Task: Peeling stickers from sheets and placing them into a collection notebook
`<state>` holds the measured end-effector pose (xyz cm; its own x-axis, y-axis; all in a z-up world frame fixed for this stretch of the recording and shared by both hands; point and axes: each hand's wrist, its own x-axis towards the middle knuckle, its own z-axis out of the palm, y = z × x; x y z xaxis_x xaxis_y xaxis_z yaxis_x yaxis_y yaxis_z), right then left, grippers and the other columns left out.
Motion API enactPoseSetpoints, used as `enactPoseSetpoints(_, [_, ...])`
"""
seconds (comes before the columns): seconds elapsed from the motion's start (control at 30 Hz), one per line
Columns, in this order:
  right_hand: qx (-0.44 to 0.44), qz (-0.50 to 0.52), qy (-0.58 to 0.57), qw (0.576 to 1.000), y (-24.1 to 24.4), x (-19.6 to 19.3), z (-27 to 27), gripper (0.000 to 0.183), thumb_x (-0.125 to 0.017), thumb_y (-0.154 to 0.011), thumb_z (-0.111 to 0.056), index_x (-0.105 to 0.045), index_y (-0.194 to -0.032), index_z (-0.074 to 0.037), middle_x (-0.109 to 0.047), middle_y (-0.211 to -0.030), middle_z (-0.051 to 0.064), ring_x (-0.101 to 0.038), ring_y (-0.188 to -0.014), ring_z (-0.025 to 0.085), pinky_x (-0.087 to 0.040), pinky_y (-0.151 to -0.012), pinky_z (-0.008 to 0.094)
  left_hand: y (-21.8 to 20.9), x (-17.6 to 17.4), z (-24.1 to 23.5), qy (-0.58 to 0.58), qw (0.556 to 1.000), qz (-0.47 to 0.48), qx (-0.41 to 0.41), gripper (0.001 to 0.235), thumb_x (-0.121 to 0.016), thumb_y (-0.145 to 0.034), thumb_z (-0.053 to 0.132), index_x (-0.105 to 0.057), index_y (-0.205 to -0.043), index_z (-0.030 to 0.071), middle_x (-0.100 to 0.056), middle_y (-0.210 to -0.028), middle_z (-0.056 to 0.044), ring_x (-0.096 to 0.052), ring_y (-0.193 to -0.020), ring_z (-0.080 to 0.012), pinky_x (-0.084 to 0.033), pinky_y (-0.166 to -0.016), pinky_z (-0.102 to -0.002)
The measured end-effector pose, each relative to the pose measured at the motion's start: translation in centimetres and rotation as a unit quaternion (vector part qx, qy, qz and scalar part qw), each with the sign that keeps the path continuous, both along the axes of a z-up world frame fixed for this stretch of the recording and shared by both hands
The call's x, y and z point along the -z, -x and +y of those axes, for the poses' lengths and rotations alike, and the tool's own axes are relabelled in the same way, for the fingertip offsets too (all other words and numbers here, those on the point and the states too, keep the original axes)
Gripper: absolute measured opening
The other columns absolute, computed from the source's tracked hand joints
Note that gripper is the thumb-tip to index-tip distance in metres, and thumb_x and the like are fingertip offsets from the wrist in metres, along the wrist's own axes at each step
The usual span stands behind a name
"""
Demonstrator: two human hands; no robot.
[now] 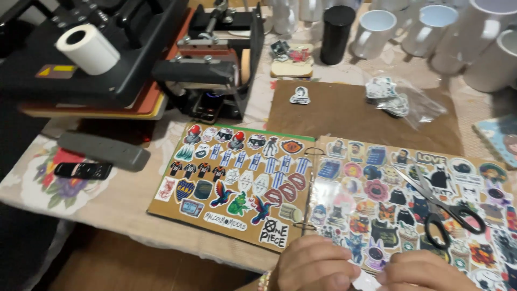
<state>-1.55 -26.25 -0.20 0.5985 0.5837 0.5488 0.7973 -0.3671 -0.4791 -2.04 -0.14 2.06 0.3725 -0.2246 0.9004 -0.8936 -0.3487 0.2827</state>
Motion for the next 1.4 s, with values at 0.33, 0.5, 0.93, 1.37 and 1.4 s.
enactPoseSetpoints(0.33, [0.129,0.231,-0.078,0.961,-2.2,-0.5,10.1,0.038,-0.088,-0.066,-0.020,-0.078,-0.102,-0.016,-0.081,-0.096,-0.003,-0.072,-0.071,0.005,-0.065,-0.060,0.018,-1.1,-1.5,12.3,0.260,0.914,0.303,-0.079,0.064,-0.078,-0.082,-0.005,-0.049,-0.139,0.003,-0.076,-0.091,-0.006,-0.073,-0.088,-0.0139,-0.053,-0.108,-0.037])
enactPoseSetpoints(0.5, [0.048,0.056,0.068,0.995,-4.4,-3.2,11.7,0.028,-0.073,-0.082,-0.036,-0.073,-0.103,-0.018,-0.076,-0.103,-0.004,-0.071,-0.097,0.015,-0.054,-0.087,0.031,-0.8,-0.7,21.9,0.319,0.851,0.393,-0.139,0.066,-0.074,-0.082,-0.002,-0.047,-0.143,-0.001,-0.070,-0.091,-0.008,-0.067,-0.085,-0.0135,-0.056,-0.083,-0.023])
enactPoseSetpoints(0.93, [0.121,-0.085,0.143,0.979,-0.3,2.1,12.0,0.017,-0.074,-0.083,-0.034,-0.072,-0.090,-0.018,-0.070,-0.080,-0.004,-0.061,-0.064,0.015,-0.051,-0.059,0.027,-1.3,6.0,26.9,0.312,0.825,0.436,-0.177,0.066,-0.070,-0.085,-0.001,-0.042,-0.145,0.000,-0.068,-0.088,-0.005,-0.064,-0.094,-0.0149,-0.050,-0.106,-0.035])
enactPoseSetpoints(1.37, [-0.106,0.063,0.366,0.922,-6.1,-4.3,19.3,0.035,-0.063,-0.092,-0.040,-0.057,-0.123,-0.025,-0.061,-0.110,0.004,-0.059,-0.094,0.031,-0.055,-0.068,0.049,-1.3,6.6,28.8,0.411,0.821,0.382,-0.103,0.074,-0.072,-0.083,-0.002,-0.039,-0.149,0.001,-0.067,-0.091,-0.006,-0.066,-0.087,-0.0152,-0.058,-0.088,-0.029])
enactPoseSetpoints(1.4, [-0.159,0.073,0.326,0.929,-6.8,-5.0,21.8,0.030,-0.061,-0.093,-0.037,-0.063,-0.119,-0.022,-0.063,-0.101,0.005,-0.061,-0.088,0.032,-0.051,-0.070,0.048,-1.2,6.7,28.5,0.426,0.818,0.380,-0.070,0.073,-0.071,-0.083,-0.003,-0.039,-0.149,0.000,-0.066,-0.090,-0.006,-0.066,-0.088,-0.0163,-0.059,-0.089,-0.030])
